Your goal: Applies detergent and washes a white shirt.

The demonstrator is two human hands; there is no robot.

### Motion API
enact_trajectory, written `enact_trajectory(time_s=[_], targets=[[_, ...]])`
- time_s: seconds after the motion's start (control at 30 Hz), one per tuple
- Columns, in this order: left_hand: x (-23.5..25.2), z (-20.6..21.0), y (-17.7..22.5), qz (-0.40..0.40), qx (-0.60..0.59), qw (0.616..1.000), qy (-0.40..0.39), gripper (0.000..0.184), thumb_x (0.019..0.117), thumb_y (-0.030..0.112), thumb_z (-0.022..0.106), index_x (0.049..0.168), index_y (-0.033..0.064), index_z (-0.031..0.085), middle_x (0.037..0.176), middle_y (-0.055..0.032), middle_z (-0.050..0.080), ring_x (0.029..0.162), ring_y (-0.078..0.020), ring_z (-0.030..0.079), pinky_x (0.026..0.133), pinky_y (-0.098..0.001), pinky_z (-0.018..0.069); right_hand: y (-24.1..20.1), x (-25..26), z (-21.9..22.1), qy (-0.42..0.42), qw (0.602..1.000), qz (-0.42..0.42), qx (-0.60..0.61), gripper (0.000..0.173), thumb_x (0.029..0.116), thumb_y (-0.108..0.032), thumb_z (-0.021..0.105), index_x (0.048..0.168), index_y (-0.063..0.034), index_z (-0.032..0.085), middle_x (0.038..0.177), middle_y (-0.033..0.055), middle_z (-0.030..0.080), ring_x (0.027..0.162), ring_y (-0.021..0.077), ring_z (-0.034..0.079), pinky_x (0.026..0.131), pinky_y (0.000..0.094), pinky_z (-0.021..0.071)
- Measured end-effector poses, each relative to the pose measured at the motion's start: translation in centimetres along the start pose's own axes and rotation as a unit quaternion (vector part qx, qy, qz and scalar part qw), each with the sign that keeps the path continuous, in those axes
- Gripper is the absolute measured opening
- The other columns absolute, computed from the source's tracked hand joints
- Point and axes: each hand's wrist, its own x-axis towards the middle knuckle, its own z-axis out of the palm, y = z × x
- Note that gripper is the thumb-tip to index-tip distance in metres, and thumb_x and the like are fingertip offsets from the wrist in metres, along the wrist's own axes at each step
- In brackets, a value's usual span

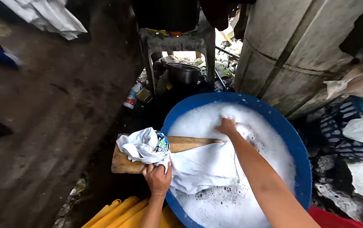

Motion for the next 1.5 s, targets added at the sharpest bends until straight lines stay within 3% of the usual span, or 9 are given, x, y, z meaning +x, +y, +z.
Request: enact_trajectory(time_s=[0.17, 0.27, 0.5, 0.73, 0.9, 1.03, 1.2, 1.37, 1.5], targets=[[0.2, 0.3, -0.1, 0.001, 0.005, 1.0, 0.012, 0.049, 0.0905, 0.033, 0.06, 0.053, 0.0013, 0.055, 0.056, -0.0158, 0.059, 0.065, -0.0387, 0.063, 0.078, -0.055, 0.046, -3.2, 0.4, 1.8, -0.096, 0.984, 0.019, -0.152, 0.047, 0.1006, -0.026, 0.062, 0.134, 0.0068, 0.06, 0.141, 0.0318, 0.056, 0.137, 0.0509, 0.048, 0.114, 0.0772, 0.0212], [0.2, 0.5, -0.3, 0.002, 0.004, 1.0, 0.015, 0.049, 0.0906, 0.033, 0.06, 0.053, 0.0016, 0.055, 0.055, -0.0156, 0.058, 0.065, -0.0377, 0.064, 0.079, -0.0548, 0.0458, -0.4, 0.1, 1.0, -0.057, 0.986, 0.042, -0.15, 0.039, 0.1022, -0.012, 0.059, 0.136, 0.0073, 0.059, 0.143, 0.0315, 0.055, 0.138, 0.0492, 0.048, 0.116, 0.0703, 0.0266], [0.3, 0.5, -0.3, 0.003, -0.015, 1.0, 0.018, 0.048, 0.0913, 0.032, 0.06, 0.054, 0.0017, 0.057, 0.058, -0.0159, 0.061, 0.07, -0.0388, 0.066, 0.081, -0.0555, 0.0454, 10.3, -1.4, -1.0, -0.025, 0.992, 0.121, -0.008, 0.05, 0.1025, -0.025, 0.064, 0.132, 0.0158, 0.057, 0.138, 0.0373, 0.056, 0.134, 0.05, 0.052, 0.112, 0.0629, 0.0383], [0.4, -0.1, 0.1, 0.002, -0.03, 1.0, 0.006, 0.044, 0.0915, 0.028, 0.06, 0.058, -0.0014, 0.059, 0.061, -0.0182, 0.063, 0.072, -0.0416, 0.067, 0.083, -0.0586, 0.0461, 8.4, -8.0, -0.4, -0.076, 0.985, 0.118, -0.096, 0.045, 0.1067, -0.004, 0.045, 0.147, 0.0152, 0.041, 0.152, 0.0347, 0.044, 0.144, 0.0456, 0.043, 0.118, 0.0555, 0.0333], [0.8, -0.7, 0.1, -0.003, -0.037, 0.999, -0.021, 0.043, 0.0918, 0.026, 0.062, 0.06, -0.0037, 0.061, 0.063, -0.021, 0.064, 0.076, -0.0453, 0.068, 0.086, -0.0619, 0.0462, 8.2, -8.8, -1.9, 0.141, 0.983, 0.09, 0.078, 0.036, 0.1025, -0.016, 0.061, 0.125, 0.0122, 0.063, 0.137, 0.0358, 0.056, 0.129, 0.0489, 0.055, 0.109, 0.0625, 0.0425], [0.7, -0.5, -0.1, -0.005, -0.049, 0.998, -0.034, 0.042, 0.0925, 0.025, 0.061, 0.063, -0.0049, 0.063, 0.066, -0.0219, 0.066, 0.079, -0.0468, 0.068, 0.087, -0.0634, 0.0456, 8.9, -9.3, -1.4, 0.207, 0.908, 0.096, 0.35, 0.044, 0.1086, -0.031, 0.053, 0.125, 0.0096, 0.06, 0.113, 0.0292, 0.066, 0.103, 0.0366, 0.064, 0.095, 0.0535, 0.05], [0.7, -0.4, -0.3, 0.0, -0.044, 0.998, -0.037, 0.041, 0.0933, 0.024, 0.062, 0.064, -0.004, 0.063, 0.065, -0.0212, 0.065, 0.078, -0.0461, 0.067, 0.087, -0.0624, 0.0457, 0.8, -13.2, 2.9, 0.163, 0.891, 0.011, 0.423, 0.063, 0.0928, -0.016, 0.077, 0.142, 0.0038, 0.043, 0.11, 0.022, 0.066, 0.089, 0.0269, 0.068, 0.081, 0.0458, 0.0588], [0.5, -1.2, 0.0, -0.007, -0.041, 0.997, -0.069, 0.021, 0.0855, 0.011, 0.067, 0.075, -0.0067, 0.068, 0.074, -0.0244, 0.069, 0.086, -0.0507, 0.067, 0.091, -0.0667, 0.0446, -13.4, -19.1, 8.5, 0.058, 0.957, -0.165, 0.23, 0.073, 0.0898, -0.027, 0.079, 0.147, 0.0048, 0.047, 0.133, 0.0296, 0.06, 0.12, 0.0411, 0.063, 0.103, 0.0546, 0.0511], [0.2, -0.4, -0.3, -0.019, -0.035, 0.998, -0.057, 0.021, 0.0871, 0.011, 0.063, 0.074, -0.0046, 0.069, 0.076, -0.0227, 0.07, 0.089, -0.0503, 0.067, 0.093, -0.0677, 0.0418, -6.2, -15.6, 8.4, 0.105, 0.981, -0.044, 0.158, 0.063, 0.0928, -0.03, 0.076, 0.139, 0.007, 0.054, 0.13, 0.0313, 0.062, 0.119, 0.0441, 0.064, 0.102, 0.0579, 0.0505]])
